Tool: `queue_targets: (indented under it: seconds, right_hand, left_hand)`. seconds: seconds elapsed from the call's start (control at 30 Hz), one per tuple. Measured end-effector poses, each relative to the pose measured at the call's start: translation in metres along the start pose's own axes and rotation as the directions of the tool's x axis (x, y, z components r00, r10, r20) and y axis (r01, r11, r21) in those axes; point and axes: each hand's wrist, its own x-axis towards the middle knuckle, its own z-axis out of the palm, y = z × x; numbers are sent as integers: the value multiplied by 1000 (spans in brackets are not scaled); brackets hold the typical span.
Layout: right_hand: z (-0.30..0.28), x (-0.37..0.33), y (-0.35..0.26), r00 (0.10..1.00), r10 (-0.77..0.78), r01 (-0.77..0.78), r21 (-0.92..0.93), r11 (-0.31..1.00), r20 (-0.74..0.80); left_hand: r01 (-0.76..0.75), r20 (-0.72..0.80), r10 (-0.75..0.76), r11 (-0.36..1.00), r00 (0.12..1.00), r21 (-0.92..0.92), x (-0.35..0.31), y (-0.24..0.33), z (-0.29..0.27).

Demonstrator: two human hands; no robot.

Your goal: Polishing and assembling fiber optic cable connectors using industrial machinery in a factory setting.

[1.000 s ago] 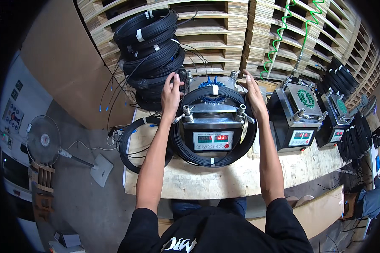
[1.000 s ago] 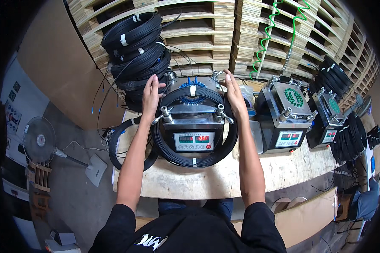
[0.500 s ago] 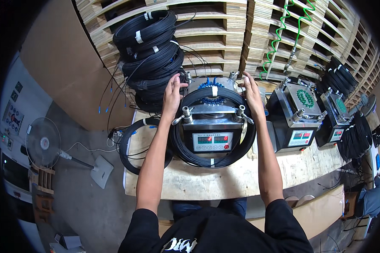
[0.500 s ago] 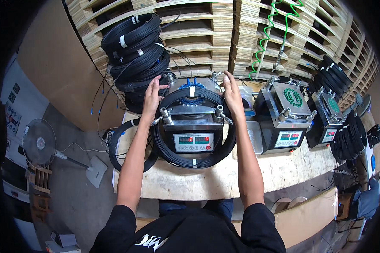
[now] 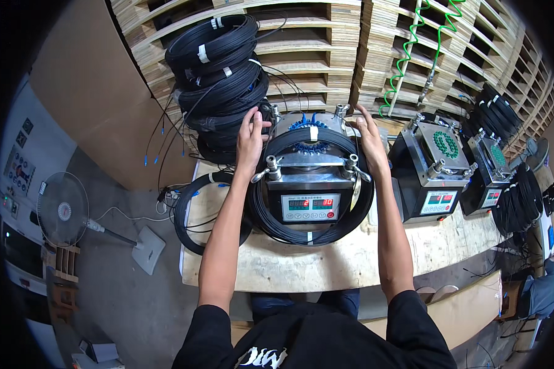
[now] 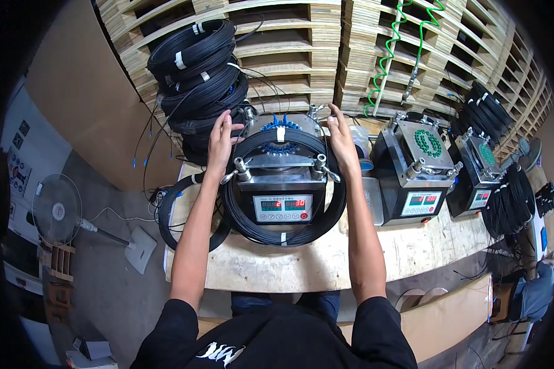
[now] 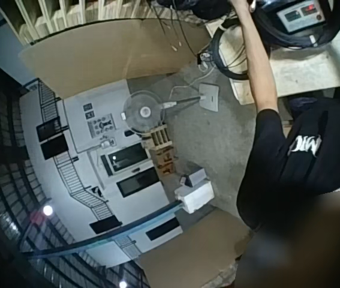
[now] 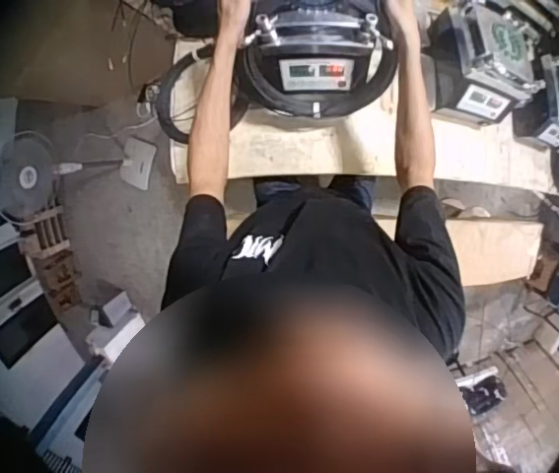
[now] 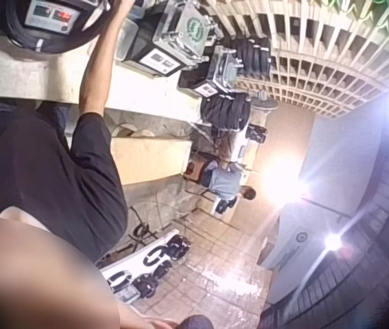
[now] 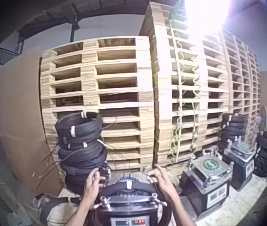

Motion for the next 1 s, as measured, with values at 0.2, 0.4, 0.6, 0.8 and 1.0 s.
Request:
queue_targets:
  seconds: [0.2, 0.4, 0.6, 0.8, 1.0]
  right_hand:
    - [5, 2, -4, 961, 268, -277, 156, 948, 73]
    - [-11, 72, 7, 865, 500, -500, -13, 866, 47]
    - [-7, 120, 39, 824, 561, -550, -134, 825, 72]
    - [-15, 107, 59, 822, 397, -561, 459, 689, 408]
    - [-4, 84, 51, 922, 388, -341, 472, 813, -3]
  left_hand:
    - [-31, -60, 31, 999, 998, 9, 1, -7, -7]
    - [-26, -45, 25, 999, 999, -31, 5, -5, 1]
    - [8, -56, -9, 1000, 998, -13, 0, -1, 1]
    - [67, -61, -69, 997, 996, -42, -1, 2, -6]
    - [65, -47, -68, 995, 997, -70, 2, -2, -3]
